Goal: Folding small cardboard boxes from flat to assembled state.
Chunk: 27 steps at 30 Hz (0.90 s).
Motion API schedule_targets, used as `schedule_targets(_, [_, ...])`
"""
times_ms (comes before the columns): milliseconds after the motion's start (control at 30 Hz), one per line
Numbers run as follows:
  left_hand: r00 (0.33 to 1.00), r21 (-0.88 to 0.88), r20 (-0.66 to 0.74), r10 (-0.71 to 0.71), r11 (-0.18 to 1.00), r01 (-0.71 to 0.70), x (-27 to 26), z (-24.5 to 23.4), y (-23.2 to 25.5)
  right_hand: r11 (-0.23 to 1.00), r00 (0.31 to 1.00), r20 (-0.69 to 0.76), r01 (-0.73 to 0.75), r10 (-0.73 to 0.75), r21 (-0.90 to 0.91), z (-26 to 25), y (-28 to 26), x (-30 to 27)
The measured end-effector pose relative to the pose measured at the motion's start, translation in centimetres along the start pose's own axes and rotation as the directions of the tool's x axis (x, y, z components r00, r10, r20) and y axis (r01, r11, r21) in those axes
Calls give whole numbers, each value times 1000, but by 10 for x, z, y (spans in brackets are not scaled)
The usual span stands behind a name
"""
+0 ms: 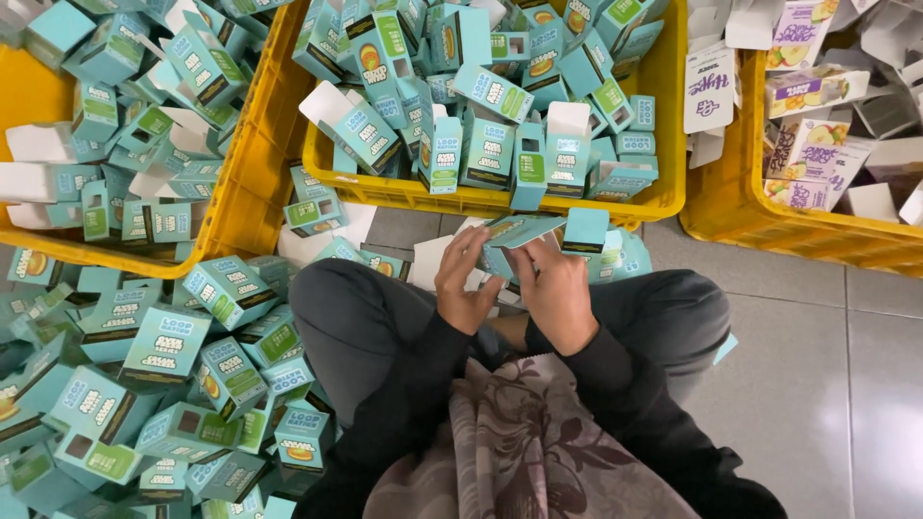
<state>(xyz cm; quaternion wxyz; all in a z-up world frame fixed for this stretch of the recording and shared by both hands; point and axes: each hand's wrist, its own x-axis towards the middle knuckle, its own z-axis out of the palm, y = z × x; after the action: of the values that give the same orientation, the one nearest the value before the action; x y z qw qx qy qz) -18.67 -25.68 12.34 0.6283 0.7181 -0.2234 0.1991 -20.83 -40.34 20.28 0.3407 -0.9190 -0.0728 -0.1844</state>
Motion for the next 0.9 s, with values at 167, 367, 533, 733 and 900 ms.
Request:
schedule_targets(167, [999, 30, -5, 41, 999, -40, -10, 3, -15, 997, 1000, 15, 13, -11, -77, 16, 6, -2])
schedule_targets(367, [993, 80, 78, -92, 993, 86, -10, -8, -9, 999, 982, 189, 16, -21, 29, -6, -10, 1])
schedule_targets(533, [977, -25, 114, -180, 983, 184, -8, -15, -19, 986, 999, -22, 28, -25, 164, -48, -20, 4])
schedule_targets(733, [939, -195, 229, -255, 933, 301, -11, -8, -2, 881, 997, 72, -28, -8, 472, -21, 39, -5])
schedule_targets(900, [942, -222, 258, -215, 936, 274, -10, -9, 4, 749, 993, 118, -95, 23, 656, -1, 51, -19])
